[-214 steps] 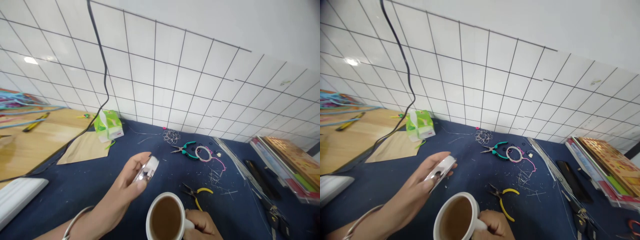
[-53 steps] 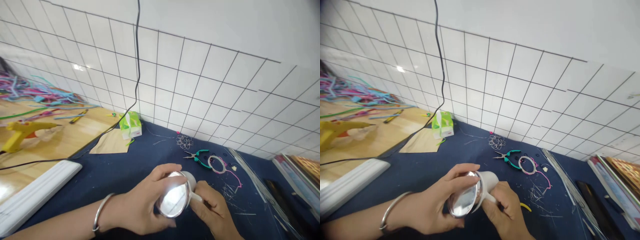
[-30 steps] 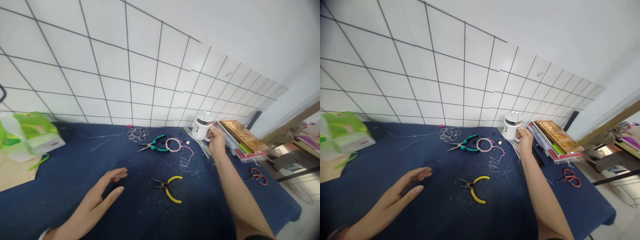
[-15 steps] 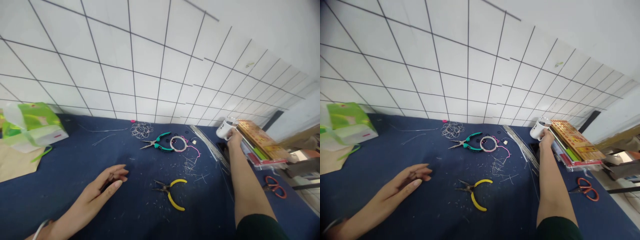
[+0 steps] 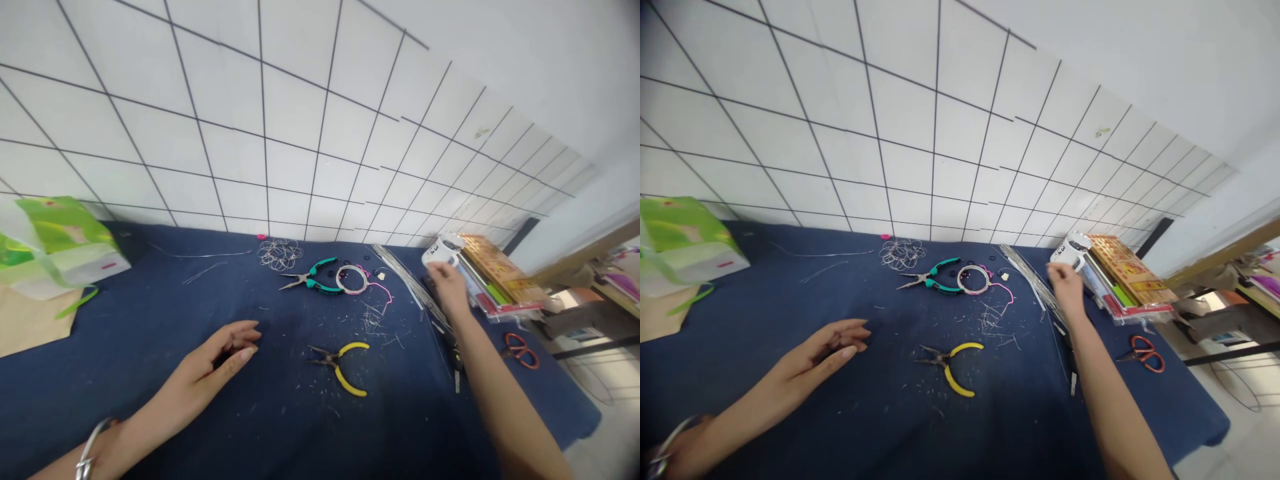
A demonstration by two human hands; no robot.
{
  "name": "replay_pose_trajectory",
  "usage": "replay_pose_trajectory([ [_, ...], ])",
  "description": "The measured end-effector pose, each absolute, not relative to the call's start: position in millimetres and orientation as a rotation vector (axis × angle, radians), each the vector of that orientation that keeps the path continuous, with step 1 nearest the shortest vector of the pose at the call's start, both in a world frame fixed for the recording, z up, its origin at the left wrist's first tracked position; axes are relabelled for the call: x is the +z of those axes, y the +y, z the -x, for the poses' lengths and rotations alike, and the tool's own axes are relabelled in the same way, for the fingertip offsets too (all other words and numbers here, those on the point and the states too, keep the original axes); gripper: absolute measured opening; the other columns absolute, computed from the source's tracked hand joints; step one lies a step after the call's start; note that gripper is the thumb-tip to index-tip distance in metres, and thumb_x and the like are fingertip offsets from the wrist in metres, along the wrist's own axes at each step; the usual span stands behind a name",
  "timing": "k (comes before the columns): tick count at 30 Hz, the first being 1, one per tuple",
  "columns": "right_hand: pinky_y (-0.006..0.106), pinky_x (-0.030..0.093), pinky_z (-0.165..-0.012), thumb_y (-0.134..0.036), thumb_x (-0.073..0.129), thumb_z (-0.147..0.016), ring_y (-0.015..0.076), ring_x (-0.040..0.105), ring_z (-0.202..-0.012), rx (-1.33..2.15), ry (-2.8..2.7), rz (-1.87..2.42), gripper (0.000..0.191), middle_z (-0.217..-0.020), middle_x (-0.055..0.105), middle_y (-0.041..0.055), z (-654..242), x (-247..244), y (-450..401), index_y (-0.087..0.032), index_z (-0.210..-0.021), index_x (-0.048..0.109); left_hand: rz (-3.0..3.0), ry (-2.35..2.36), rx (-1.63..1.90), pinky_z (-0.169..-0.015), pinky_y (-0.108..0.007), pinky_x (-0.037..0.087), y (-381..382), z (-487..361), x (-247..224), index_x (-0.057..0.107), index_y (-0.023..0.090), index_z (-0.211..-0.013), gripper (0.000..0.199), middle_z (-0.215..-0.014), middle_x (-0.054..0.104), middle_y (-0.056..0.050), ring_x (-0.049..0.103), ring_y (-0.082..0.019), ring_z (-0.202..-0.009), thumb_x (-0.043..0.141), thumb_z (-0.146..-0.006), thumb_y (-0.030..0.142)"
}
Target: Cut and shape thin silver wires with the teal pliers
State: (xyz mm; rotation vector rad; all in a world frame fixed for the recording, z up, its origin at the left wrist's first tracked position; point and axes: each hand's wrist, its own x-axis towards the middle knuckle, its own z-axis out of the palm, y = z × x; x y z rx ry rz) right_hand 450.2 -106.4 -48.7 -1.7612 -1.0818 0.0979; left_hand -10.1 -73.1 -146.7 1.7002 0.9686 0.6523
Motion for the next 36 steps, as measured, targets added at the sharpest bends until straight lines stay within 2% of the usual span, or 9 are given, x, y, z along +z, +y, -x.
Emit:
replay_pose_trajectory([
  [3, 0.031, 0.045, -0.078, -0.016, 0.06, -0.07, 0.0165, 0.059, -0.081, 0.332, -1.566, 1.755, 0.013, -0.083, 0.067, 0.0012, -404, -71, -115, -0.02, -0.08, 0.068, -1.702, 0.959, 0.646, -0.091, -0.04, 0.044, -73, 12, -151, 0.039, 0.025, -0.124, 0.045, -0.115, 0.055, -0.007, 0.056, -0.022, -0.101, 0.048, -0.083, 0.041],
  [10, 0.04, 0.036, -0.095, 0.001, 0.047, -0.068, 0.0213, 0.05, -0.109, 0.418, -2.136, 1.675, 0.045, -0.113, 0.059, 0.0097, -355, -108, -117, -0.018, -0.106, 0.061, -1.71, 0.925, 0.654, -0.091, -0.041, 0.044, -74, 12, -147, 0.039, 0.025, -0.123, 0.044, -0.113, 0.056, -0.007, 0.056, -0.022, -0.101, 0.047, -0.083, 0.042],
  [15, 0.041, 0.036, -0.095, 0.009, 0.037, -0.058, 0.0204, 0.05, -0.106, 0.408, -2.256, 1.676, 0.059, -0.11, 0.059, 0.0077, -358, -108, -134, -0.019, -0.104, 0.061, -1.727, 0.941, 0.66, -0.088, -0.038, 0.046, -72, 13, -149, 0.043, 0.024, -0.121, 0.044, -0.111, 0.058, -0.007, 0.058, -0.021, -0.097, 0.048, -0.082, 0.044],
  [19, 0.035, 0.042, -0.087, 0.009, 0.035, -0.06, 0.0182, 0.053, -0.098, 0.422, -2.257, 1.688, 0.054, -0.1, 0.061, 0.0056, -362, -99, -147, -0.02, -0.096, 0.062, -1.713, 0.956, 0.638, -0.089, -0.038, 0.046, -72, 13, -148, 0.042, 0.024, -0.122, 0.045, -0.112, 0.058, -0.006, 0.058, -0.021, -0.099, 0.048, -0.082, 0.044],
  [22, 0.034, 0.042, -0.084, 0.006, 0.035, -0.068, 0.0176, 0.054, -0.094, 0.4, -2.228, 1.704, 0.047, -0.096, 0.061, 0.0054, -364, -93, -148, -0.02, -0.097, 0.06, -1.712, 0.962, 0.625, -0.09, -0.039, 0.045, -72, 12, -148, 0.04, 0.025, -0.123, 0.046, -0.114, 0.057, -0.006, 0.057, -0.021, -0.099, 0.049, -0.082, 0.044],
  [26, 0.035, 0.039, -0.088, -0.003, 0.041, -0.077, 0.018, 0.051, -0.099, 0.387, -2.248, 1.673, 0.034, -0.102, 0.059, 0.0063, -357, -89, -140, -0.02, -0.102, 0.058, -1.744, 0.986, 0.638, -0.087, -0.037, 0.047, -72, 12, -150, 0.044, 0.024, -0.12, 0.045, -0.111, 0.059, -0.005, 0.058, -0.021, -0.098, 0.05, -0.081, 0.045],
  [29, 0.034, 0.037, -0.09, -0.012, 0.052, -0.077, 0.0181, 0.05, -0.101, 0.422, -2.328, 1.604, 0.028, -0.105, 0.057, 0.005, -346, -91, -135, -0.022, -0.103, 0.058, -1.75, 0.986, 0.633, -0.089, -0.037, 0.046, -72, 13, -151, 0.043, 0.024, -0.121, 0.044, -0.111, 0.059, -0.005, 0.057, -0.021, -0.1, 0.05, -0.082, 0.043],
  [32, 0.034, 0.038, -0.087, -0.013, 0.056, -0.076, 0.018, 0.051, -0.095, 0.44, -2.387, 1.571, 0.02, -0.096, 0.059, 0.0041, -341, -95, -133, -0.021, -0.094, 0.06, -1.75, 0.97, 0.621, -0.09, -0.038, 0.046, -71, 14, -153, 0.042, 0.024, -0.122, 0.044, -0.112, 0.058, -0.006, 0.057, -0.021, -0.1, 0.049, -0.082, 0.042],
  [36, 0.033, 0.039, -0.082, -0.007, 0.051, -0.076, 0.0167, 0.052, -0.084, 0.442, -2.429, 1.576, 0.016, -0.081, 0.059, 0.0025, -347, -95, -140, -0.019, -0.081, 0.059, -1.774, 0.973, 0.626, -0.089, -0.038, 0.046, -71, 15, -154, 0.043, 0.026, -0.122, 0.044, -0.112, 0.058, -0.005, 0.056, -0.02, -0.101, 0.05, -0.082, 0.042],
])
